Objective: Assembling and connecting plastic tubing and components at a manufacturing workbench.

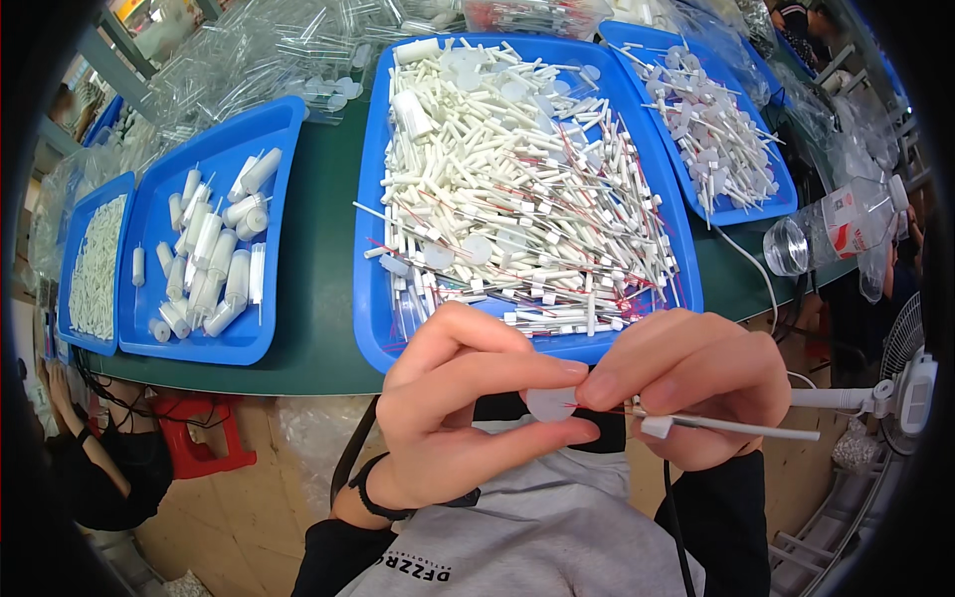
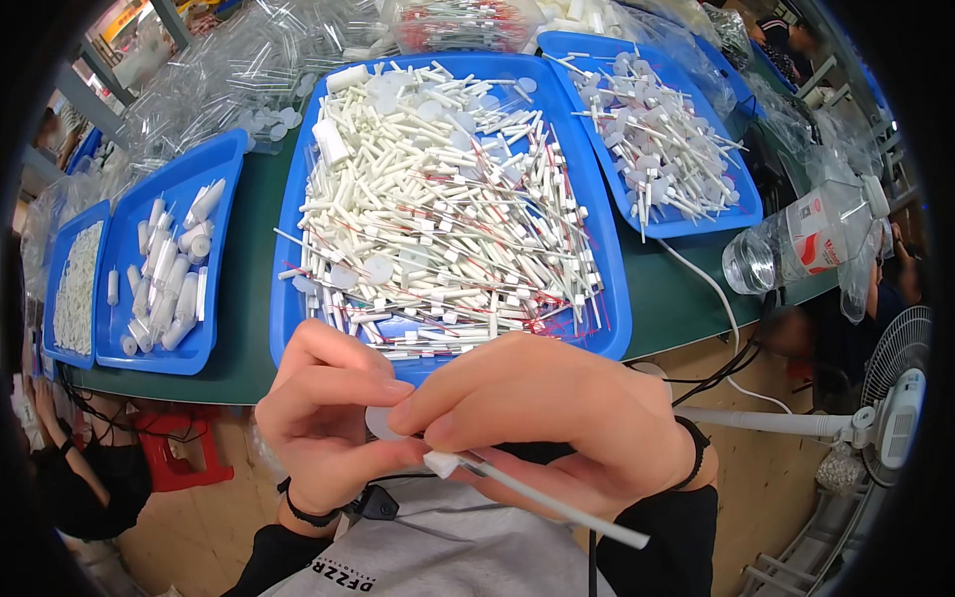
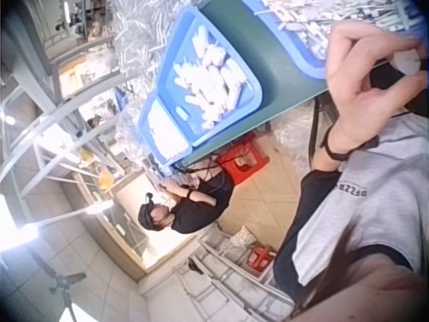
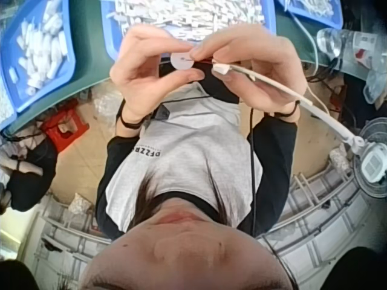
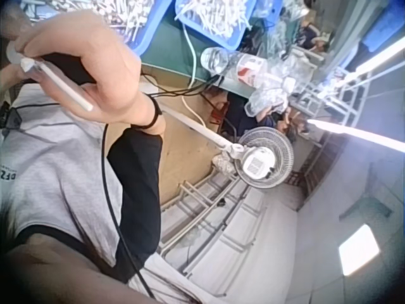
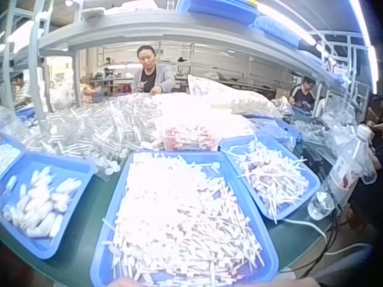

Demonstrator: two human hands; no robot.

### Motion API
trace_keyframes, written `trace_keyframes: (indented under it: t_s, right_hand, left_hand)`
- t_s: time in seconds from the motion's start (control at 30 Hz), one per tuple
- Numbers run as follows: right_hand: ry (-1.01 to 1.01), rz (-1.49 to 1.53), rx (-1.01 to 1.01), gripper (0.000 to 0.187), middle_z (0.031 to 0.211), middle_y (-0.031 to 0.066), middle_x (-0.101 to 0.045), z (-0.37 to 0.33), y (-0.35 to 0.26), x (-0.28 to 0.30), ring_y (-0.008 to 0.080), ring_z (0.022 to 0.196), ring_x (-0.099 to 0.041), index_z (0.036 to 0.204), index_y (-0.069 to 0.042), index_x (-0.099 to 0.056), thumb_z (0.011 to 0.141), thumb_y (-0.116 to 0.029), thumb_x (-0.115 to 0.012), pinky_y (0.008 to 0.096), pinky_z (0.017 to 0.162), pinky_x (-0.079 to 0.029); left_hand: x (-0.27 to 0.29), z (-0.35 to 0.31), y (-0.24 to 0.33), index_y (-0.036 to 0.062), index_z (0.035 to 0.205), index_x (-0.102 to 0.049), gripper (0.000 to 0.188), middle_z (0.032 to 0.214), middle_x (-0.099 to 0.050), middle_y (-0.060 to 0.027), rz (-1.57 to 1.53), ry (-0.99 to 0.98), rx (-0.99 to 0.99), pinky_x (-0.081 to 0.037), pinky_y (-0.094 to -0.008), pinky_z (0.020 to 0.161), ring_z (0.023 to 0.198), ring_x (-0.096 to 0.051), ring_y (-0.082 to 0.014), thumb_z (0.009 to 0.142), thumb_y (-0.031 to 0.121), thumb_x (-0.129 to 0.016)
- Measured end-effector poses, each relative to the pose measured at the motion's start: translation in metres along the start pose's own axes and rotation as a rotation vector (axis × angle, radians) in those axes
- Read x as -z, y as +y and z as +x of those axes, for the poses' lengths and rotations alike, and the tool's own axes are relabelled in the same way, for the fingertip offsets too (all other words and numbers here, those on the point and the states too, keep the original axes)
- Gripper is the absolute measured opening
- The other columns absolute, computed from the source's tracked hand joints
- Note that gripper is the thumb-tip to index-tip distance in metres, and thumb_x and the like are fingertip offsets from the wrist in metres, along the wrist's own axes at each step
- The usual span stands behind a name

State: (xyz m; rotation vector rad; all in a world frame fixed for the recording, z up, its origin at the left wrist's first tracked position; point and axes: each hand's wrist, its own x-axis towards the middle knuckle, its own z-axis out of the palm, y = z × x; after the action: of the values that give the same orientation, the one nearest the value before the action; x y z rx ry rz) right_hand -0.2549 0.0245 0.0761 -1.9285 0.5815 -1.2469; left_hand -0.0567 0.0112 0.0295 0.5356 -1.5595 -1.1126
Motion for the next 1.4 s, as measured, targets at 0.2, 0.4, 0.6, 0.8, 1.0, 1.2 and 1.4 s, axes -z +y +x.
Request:
trace_keyframes:
  t_s: [0.2, 0.4, 0.6, 0.8, 1.0, 1.2, 1.4]
  right_hand:
    - [-0.019, -0.043, -0.06, 0.034, 0.106, 0.014, -0.067, -0.003, -0.001, -0.002, 0.0305, 0.091, -0.064, 0.103, 0.0, -0.064, 0.071, 0.009, -0.067, 0.0373, 0.077, -0.05]
    - [-0.01, -0.131, -0.026, 0.036, 0.104, 0.0118, -0.067, -0.004, -0.002, -0.004, 0.0286, 0.086, -0.063, 0.104, -0.002, -0.064, 0.07, 0.006, -0.068, 0.036, 0.076, -0.05]
    - [0.018, -0.206, -0.006, 0.035, 0.101, 0.012, -0.067, -0.003, -0.004, -0.006, 0.0279, 0.086, -0.063, 0.105, -0.001, -0.063, 0.071, 0.006, -0.067, 0.0355, 0.075, -0.05]
    - [0.02, -0.249, -0.003, 0.033, 0.1, 0.0121, -0.067, -0.002, -0.002, -0.005, 0.0277, 0.087, -0.064, 0.105, -0.002, -0.063, 0.073, 0.007, -0.067, 0.0348, 0.075, -0.05]
    - [-0.062, -0.344, 0.042, 0.031, 0.092, 0.0178, -0.068, 0.002, -0.003, 0.001, 0.024, 0.081, -0.061, 0.099, -0.003, -0.056, 0.073, 0.006, -0.071, 0.0352, 0.07, -0.05]
    - [-0.098, -0.322, 0.014, 0.031, 0.093, 0.0171, -0.069, 0.004, -0.003, 0.003, 0.0234, 0.08, -0.06, 0.098, -0.003, -0.057, 0.072, 0.004, -0.072, 0.0353, 0.07, -0.049]
    - [-0.022, -0.422, 0.004, 0.027, 0.087, 0.0093, -0.068, 0.002, 0.002, -0.003, 0.0203, 0.076, -0.059, 0.091, -0.003, -0.066, 0.066, 0.001, -0.074, 0.0309, 0.066, -0.045]
  left_hand:
    - [-0.007, 0.003, 0.002, -0.0007, 0.098, -0.068, 0.045, 0.092, -0.059, -0.007, -0.143, 0.111, 0.065, -0.048, -0.0229, 0.063, 0.075, -0.057, -0.0128, 0.058, 0.0, -0.088]
    - [-0.001, 0.003, -0.002, 0.0004, 0.097, -0.068, 0.044, 0.092, -0.06, -0.0065, -0.008, 0.032, -0.032, -0.048, -0.0246, 0.062, 0.075, -0.058, -0.0133, 0.058, 0.001, -0.088]
    - [0.002, 0.003, 0.001, 0.0016, 0.096, -0.068, 0.042, 0.094, -0.064, -0.0076, 0.175, 0.035, -0.087, -0.051, -0.0252, 0.067, 0.079, -0.061, -0.0157, 0.059, 0.003, -0.088]
    - [0.0, 0.004, -0.007, 0.0002, 0.098, -0.066, 0.042, 0.098, -0.069, -0.0119, 0.038, -0.013, -0.061, -0.052, -0.032, 0.076, 0.089, -0.066, -0.025, 0.062, 0.004, -0.086]
    - [0.0, 0.005, -0.008, -0.0001, 0.098, -0.066, 0.041, 0.096, -0.069, -0.0112, 0.066, -0.014, -0.096, -0.052, -0.033, 0.076, 0.087, -0.066, -0.025, 0.062, 0.003, -0.086]
    - [0.001, 0.006, -0.01, 0.0002, 0.098, -0.066, 0.042, 0.095, -0.069, -0.011, 0.041, -0.015, -0.106, -0.051, -0.0325, 0.074, 0.085, -0.065, -0.0244, 0.061, 0.004, -0.086]
    - [0.005, 0.005, -0.013, 0.0011, 0.096, -0.06, 0.044, 0.089, -0.067, -0.0124, 0.14, -0.061, -0.139, -0.049, -0.0353, 0.073, 0.083, -0.063, -0.0242, 0.063, 0.012, -0.087]
